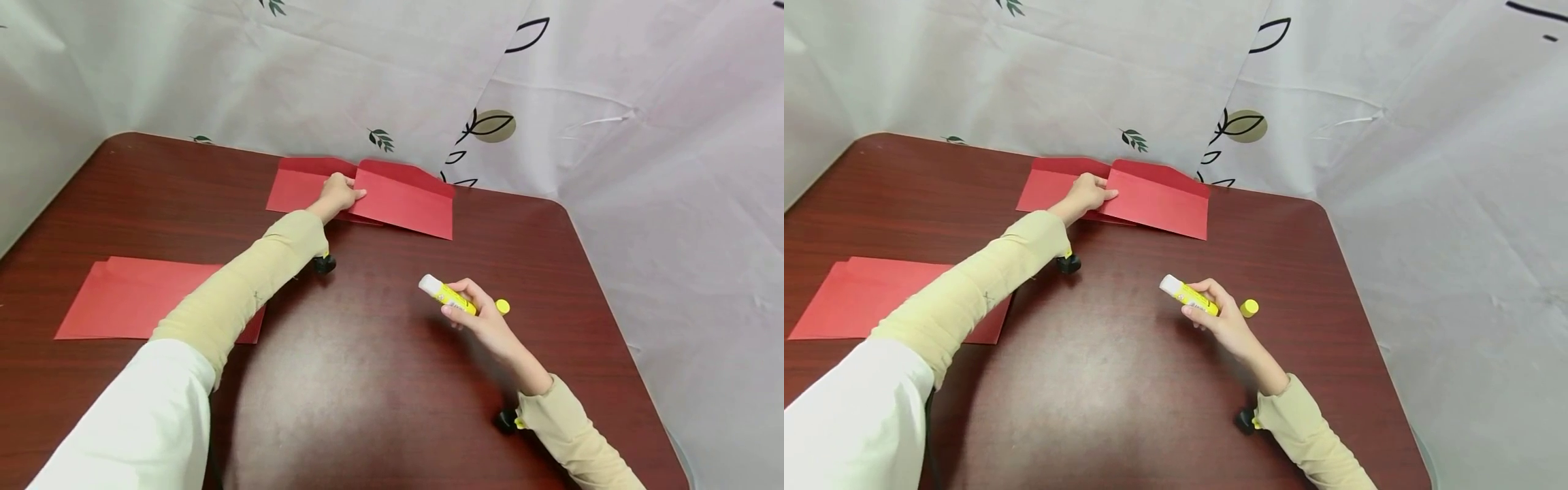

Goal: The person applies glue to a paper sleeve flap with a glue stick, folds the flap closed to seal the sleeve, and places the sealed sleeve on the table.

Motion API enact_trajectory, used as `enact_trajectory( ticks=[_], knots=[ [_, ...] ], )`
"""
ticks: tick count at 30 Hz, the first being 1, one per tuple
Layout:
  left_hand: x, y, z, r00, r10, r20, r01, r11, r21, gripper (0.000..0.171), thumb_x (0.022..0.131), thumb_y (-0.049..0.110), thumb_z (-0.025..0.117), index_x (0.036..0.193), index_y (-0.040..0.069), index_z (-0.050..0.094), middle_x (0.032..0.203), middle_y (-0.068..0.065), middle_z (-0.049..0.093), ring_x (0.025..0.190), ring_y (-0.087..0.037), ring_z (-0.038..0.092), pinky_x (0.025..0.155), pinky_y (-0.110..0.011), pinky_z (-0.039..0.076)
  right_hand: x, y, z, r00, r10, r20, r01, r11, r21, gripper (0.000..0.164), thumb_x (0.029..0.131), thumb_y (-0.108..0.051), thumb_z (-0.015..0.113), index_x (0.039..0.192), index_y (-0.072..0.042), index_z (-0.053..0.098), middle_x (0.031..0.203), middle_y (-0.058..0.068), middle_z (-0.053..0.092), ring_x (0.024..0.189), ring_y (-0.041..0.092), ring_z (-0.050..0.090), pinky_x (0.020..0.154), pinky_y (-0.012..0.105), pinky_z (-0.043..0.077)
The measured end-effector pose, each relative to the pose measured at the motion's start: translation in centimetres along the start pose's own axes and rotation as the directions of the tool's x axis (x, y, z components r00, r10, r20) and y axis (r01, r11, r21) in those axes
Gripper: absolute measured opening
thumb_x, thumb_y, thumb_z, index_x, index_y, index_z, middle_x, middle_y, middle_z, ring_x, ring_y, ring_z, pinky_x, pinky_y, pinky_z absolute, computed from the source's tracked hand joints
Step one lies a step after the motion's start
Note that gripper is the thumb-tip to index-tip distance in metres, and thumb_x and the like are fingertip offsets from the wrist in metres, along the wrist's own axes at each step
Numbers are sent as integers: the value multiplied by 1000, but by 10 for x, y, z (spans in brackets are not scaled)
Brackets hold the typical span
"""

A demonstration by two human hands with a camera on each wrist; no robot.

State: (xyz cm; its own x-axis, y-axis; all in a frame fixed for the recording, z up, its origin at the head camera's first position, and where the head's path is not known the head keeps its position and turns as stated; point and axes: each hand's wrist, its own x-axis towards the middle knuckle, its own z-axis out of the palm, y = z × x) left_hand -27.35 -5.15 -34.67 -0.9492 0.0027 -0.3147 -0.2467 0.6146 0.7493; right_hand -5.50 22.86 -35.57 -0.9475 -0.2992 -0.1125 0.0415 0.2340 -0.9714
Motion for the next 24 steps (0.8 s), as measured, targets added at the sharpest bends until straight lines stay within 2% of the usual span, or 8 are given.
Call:
enact_trajectory(
  ticks=[3, 6, 9, 12, 16, 19, 24],
  knots=[
    [-7, 2, -9, 1000, -5, -4, 4, 999, -40, 49, 96, 27, 58, 141, 9, 49, 142, -10, 52, 121, -23, 52, 94, -31, 49, -1, -1, 1, 1000, -6, 2, 6, 1000, 4, 28, 90, -3, 62, 112, -18, 53, 84, -7, 60, 70, 12, 53, 63, 25, 50],
    [-17, 4, -19, 1000, 10, 10, -9, 993, -117, 48, 96, 24, 58, 140, 8, 50, 135, -12, 57, 109, -22, 61, 90, -30, 54, -1, -1, 1, 1000, -14, 14, 14, 1000, 0, 28, 90, -4, 62, 112, -19, 54, 84, -7, 61, 70, 14, 54, 64, 25, 50],
    [-31, 7, -27, 999, 32, 38, -22, 975, -222, 49, 95, 21, 59, 141, 7, 48, 129, -15, 60, 102, -24, 66, 88, -34, 55, -2, -1, 0, 1000, -18, 20, 19, 1000, -11, 28, 91, -5, 62, 113, -19, 54, 84, -7, 61, 70, 14, 54, 64, 26, 50],
    [-45, 10, -31, 994, 67, 84, -41, 958, -283, 53, 94, 20, 61, 143, 7, 45, 127, -15, 62, 102, -25, 67, 87, -36, 56, -4, -1, -3, 1000, -22, 14, 22, 1000, -20, 28, 91, -4, 62, 112, -20, 54, 83, -7, 60, 69, 13, 54, 63, 26, 50],
    [-63, 12, -33, 985, 123, 124, -80, 949, -305, 55, 92, 19, 64, 142, 5, 45, 122, -16, 64, 100, -25, 68, 83, -36, 57, -6, -2, -7, 1000, -23, 6, 23, 1000, -18, 29, 91, -3, 61, 112, -21, 54, 83, -8, 59, 69, 12, 53, 63, 26, 50],
    [-78, 10, -36, 977, 160, 138, -111, 945, -306, 54, 91, 18, 66, 140, 4, 47, 120, -19, 65, 92, -22, 70, 79, -34, 57, -5, -4, -8, 1000, -26, 11, 26, 1000, -11, 29, 91, -3, 61, 112, -22, 54, 83, -8, 59, 70, 13, 53, 63, 25, 50],
    [-103, -6, -44, 963, 207, 174, -146, 939, -310, 54, 90, 16, 66, 138, 0, 48, 116, -22, 66, 76, -11, 70, 71, -30, 59, -8, -5, -7, 999, -28, 42, 29, 999, -19, 29, 91, -4, 61, 112, -23, 55, 90, -7, 59, 68, 13, 54, 63, 25, 49]
  ],
)
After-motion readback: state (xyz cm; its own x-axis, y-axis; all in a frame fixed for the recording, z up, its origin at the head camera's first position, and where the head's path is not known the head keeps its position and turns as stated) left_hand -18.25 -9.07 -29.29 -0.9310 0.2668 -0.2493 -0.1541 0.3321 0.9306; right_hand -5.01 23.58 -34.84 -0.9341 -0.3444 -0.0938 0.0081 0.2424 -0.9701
